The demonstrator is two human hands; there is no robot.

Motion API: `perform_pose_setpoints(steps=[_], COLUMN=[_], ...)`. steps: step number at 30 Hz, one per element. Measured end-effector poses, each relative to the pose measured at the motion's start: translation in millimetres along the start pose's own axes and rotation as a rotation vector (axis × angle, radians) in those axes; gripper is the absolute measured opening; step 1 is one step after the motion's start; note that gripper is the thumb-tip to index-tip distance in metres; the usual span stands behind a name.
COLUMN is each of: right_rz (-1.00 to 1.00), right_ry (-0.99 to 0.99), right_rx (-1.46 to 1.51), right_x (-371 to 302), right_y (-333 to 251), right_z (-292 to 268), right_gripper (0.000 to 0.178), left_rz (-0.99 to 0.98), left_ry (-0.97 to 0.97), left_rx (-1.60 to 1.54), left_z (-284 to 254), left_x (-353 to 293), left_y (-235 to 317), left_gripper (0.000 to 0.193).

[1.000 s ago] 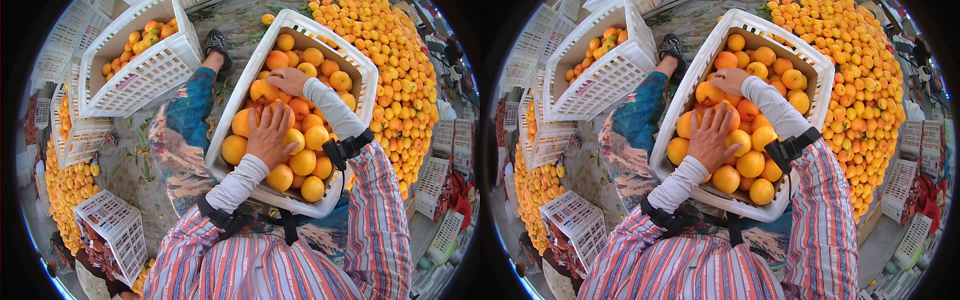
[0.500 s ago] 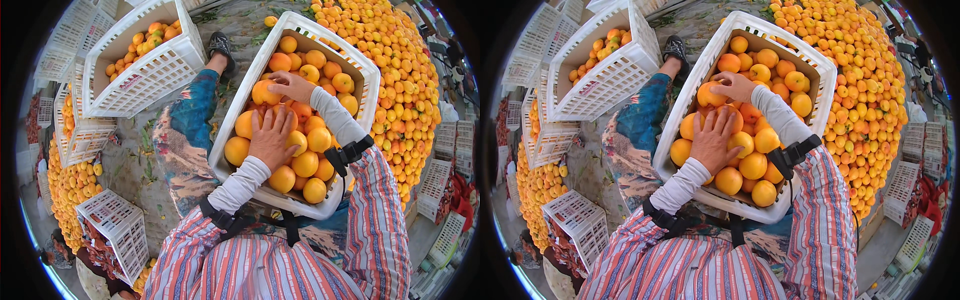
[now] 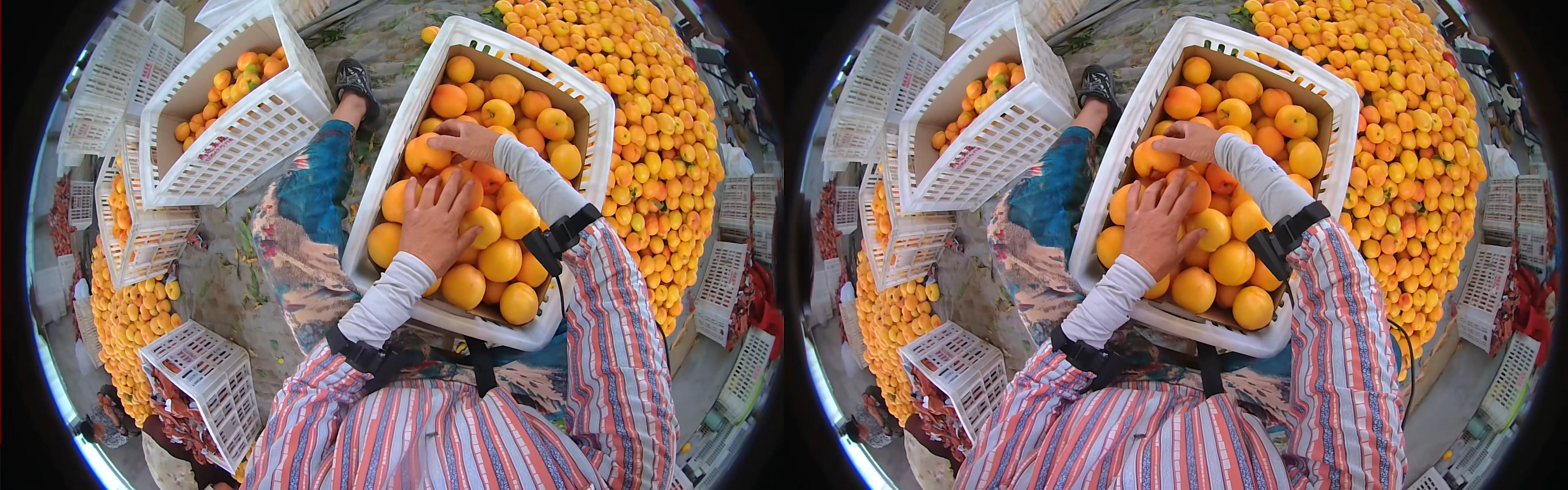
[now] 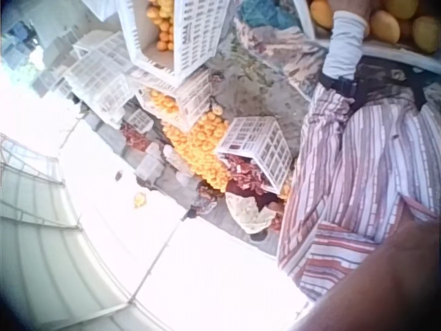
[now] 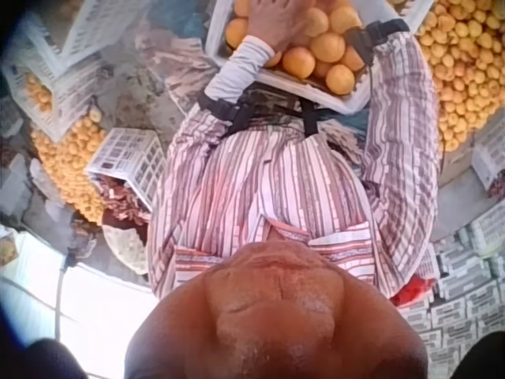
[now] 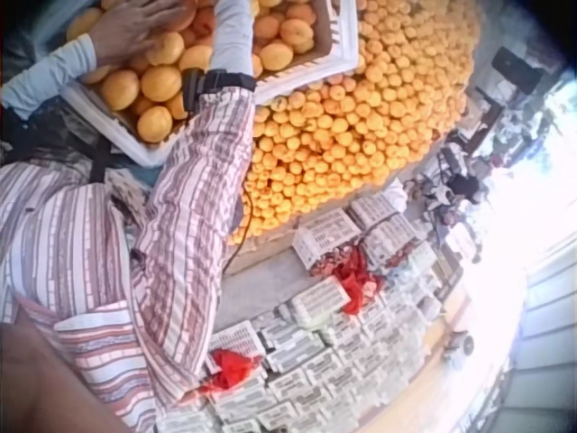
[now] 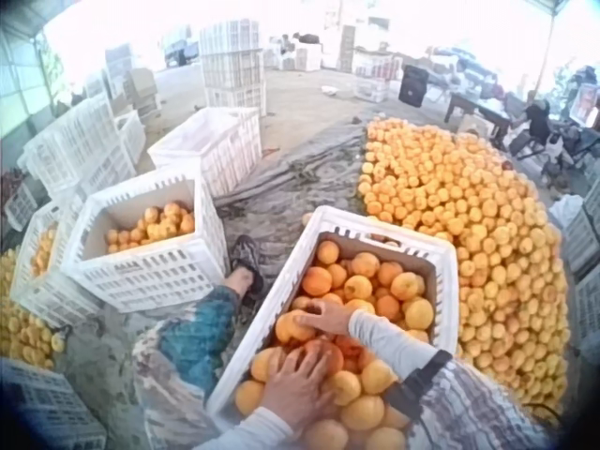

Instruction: Sorting and packing peaches from a large pile into a plastic crate.

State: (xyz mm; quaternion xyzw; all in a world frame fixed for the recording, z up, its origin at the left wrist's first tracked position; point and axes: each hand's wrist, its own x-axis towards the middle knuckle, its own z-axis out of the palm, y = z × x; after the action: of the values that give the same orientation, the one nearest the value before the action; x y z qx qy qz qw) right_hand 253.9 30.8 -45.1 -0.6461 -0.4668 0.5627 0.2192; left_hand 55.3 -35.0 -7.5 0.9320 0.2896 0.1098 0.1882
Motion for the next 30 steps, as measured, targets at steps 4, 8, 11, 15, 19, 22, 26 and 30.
perform_pose_setpoints(steps=[4,8,11,15,19,22,26,30], right_rz=[-0.003,0.039,-0.084,-0.072,0.021,0.021,-0.11,-0.116], right_ry=[-0.032,-0.029,0.056,0.009,0.107,0.053,0.045,0.078], right_rx=[0.018,0.017,-0.245,-0.315,-0.368,-0.405,-0.323,-0.352], right_x=[-8.4,-8.9,-9.6,-10.5,5.9,-4.6,-10.4,-22.7], right_y=[-8.0,-3.5,-2.7,-8.5,0.0,-23.8,-12.4,-20.9], right_z=[3.9,2.6,7.7,8.8,9.5,17.9,12.4,22.2], right_gripper=[0.081,0.083,0.088,0.089,0.088,0.088,0.086,0.078], left_rz=[-0.001,0.018,0.034,0.084,0.14,0.113,0.117,0.118], left_ry=[-0.007,0.007,0.021,0.022,0.013,0.014,0.023,0.025], left_rx=[0.045,0.027,-0.002,-0.021,-0.044,-0.021,-0.038,-0.023], left_z=[-1.4,-3.2,-4.5,-5.5,-2.7,-6.1,-7.7,-5.9], left_x=[-7.1,-4.1,-3.4,-4.9,-2.3,-6.7,-5.0,-6.6], left_y=[-0.7,1.5,-1.4,-12.0,-10.1,-15.2,-11.7,-13.6], left_gripper=[0.065,0.065,0.064,0.062,0.062,0.062,0.063,0.063])
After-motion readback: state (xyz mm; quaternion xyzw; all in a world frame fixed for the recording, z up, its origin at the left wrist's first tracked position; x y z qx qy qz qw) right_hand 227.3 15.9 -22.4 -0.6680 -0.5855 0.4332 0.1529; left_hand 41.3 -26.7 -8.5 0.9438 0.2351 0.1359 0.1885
